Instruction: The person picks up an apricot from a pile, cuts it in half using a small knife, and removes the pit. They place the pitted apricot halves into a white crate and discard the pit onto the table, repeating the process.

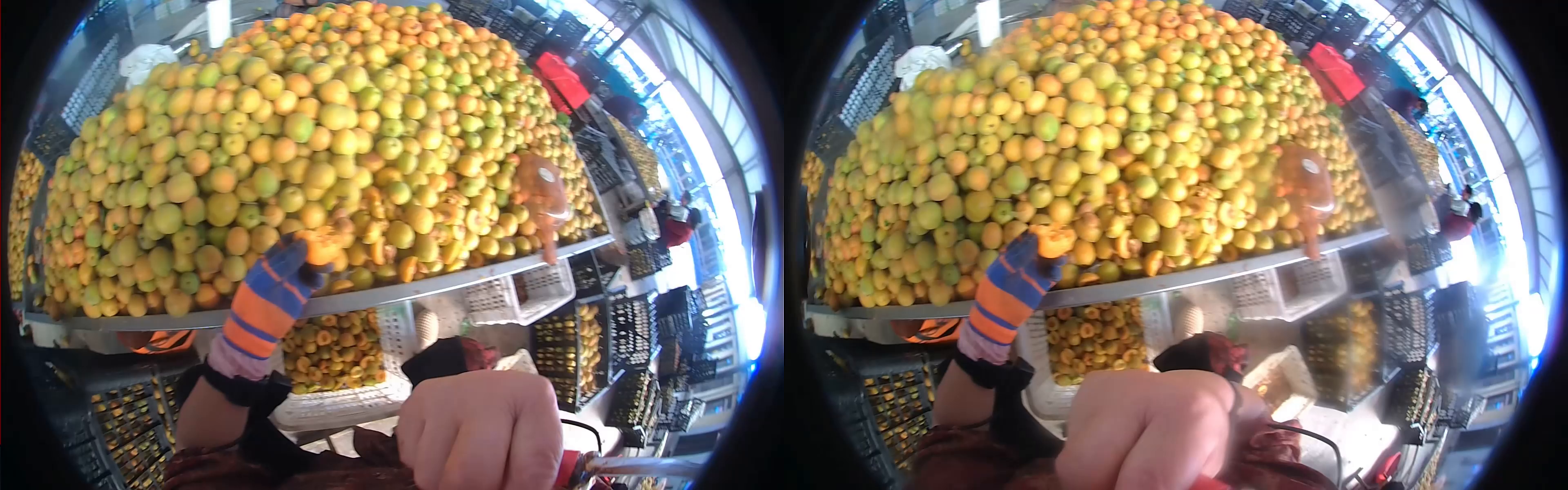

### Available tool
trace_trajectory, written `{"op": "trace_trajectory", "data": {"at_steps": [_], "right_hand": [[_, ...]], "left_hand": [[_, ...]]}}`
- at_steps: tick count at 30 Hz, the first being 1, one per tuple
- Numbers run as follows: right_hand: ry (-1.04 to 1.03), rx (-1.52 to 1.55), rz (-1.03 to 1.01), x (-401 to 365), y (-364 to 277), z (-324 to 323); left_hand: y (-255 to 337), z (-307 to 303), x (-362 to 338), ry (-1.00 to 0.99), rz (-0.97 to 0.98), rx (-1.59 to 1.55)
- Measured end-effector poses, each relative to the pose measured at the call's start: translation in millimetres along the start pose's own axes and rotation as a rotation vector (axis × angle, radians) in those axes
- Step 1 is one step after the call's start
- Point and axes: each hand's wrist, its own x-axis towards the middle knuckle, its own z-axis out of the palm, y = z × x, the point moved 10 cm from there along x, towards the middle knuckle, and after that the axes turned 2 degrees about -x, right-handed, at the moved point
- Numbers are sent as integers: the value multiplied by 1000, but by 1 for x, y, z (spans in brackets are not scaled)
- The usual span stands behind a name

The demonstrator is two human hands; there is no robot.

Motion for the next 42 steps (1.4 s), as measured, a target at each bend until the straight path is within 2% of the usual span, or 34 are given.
{"op": "trace_trajectory", "data": {"at_steps": [1,3,4,6,11,13,14,16,18,19,20,21,22,23,24,25,26,27,30,31,32,33,35,36,37,39,40,41,42], "right_hand": [[15,-25,19,4,1,1],[67,-41,-146,8,-16,-5],[187,-37,-142,-1,-16,-7],[211,-48,-155,-7,-17,-9],[317,-65,-141,-1,-26,-22],[17,-110,-157,7,-31,-10],[14,-116,-164,4,-39,-11],[113,-240,118,-4,-43,-25],[23,-500,331,-20,-70,-35],[531,-804,102,-54,-111,-58],[776,-1186,8,-84,-147,-63],[969,-1377,-12,-127,-191,-75],[1155,-1376,-81,-170,-229,-91],[1453,-1538,-90,-209,-262,-94],[1589,-1553,-96,-242,-283,-99],[1772,-1758,-29,-294,-317,-105],[1692,-1946,289,-349,-345,-129],[1735,-1843,388,-414,-367,-148],[1838,-1776,290,-401,-346,-140],[1856,-1711,248,-372,-324,-137],[1828,-1517,199,-353,-300,-149],[1797,-1468,175,-324,-276,-156],[1635,-1333,255,-257,-220,-169],[1595,-1374,275,-234,-202,-175],[1549,-1333,279,-206,-176,-179],[1506,-1152,240,-162,-127,-189],[1408,-1092,279,-138,-104,-193],[1312,-1027,319,-119,-80,-197],[1286,-990,336,-109,-59,-201]], "left_hand": [[4,19,-5,-75,-212,-936],[14,4,-1,7,7,48],[12,5,-2,-3,-1,39],[-1,16,-3,-46,-206,-889],[11,17,-6,12,-244,-830],[11,14,-6,34,-257,-818],[13,14,-5,20,-244,-823],[14,14,-5,2,-226,-822],[7,5,-7,78,-257,-850],[10,4,-7,78,-240,-842],[13,5,-8,96,-222,-855],[14,3,-8,114,-201,-867],[15,2,-7,72,-184,-867],[15,-1,-6,74,-164,-858],[16,1,-6,37,-148,-849],[20,4,-8,2,-135,-840],[22,6,-10,29,-145,-851],[26,7,-11,38,-133,-842],[43,20,-11,-82,-81,-860],[48,23,-12,-104,-61,-877],[57,28,-14,-143,-34,-883],[66,33,-15,-180,-2,-887],[73,37,-19,-191,-30,-938],[81,37,-21,-208,35,-741],[83,31,-22,-182,40,-734],[93,45,-27,-408,-96,-1215],[103,41,-26,-319,-28,-1104],[133,49,-27,-496,140,-1112],[144,48,-27,-399,123,-981]]}}
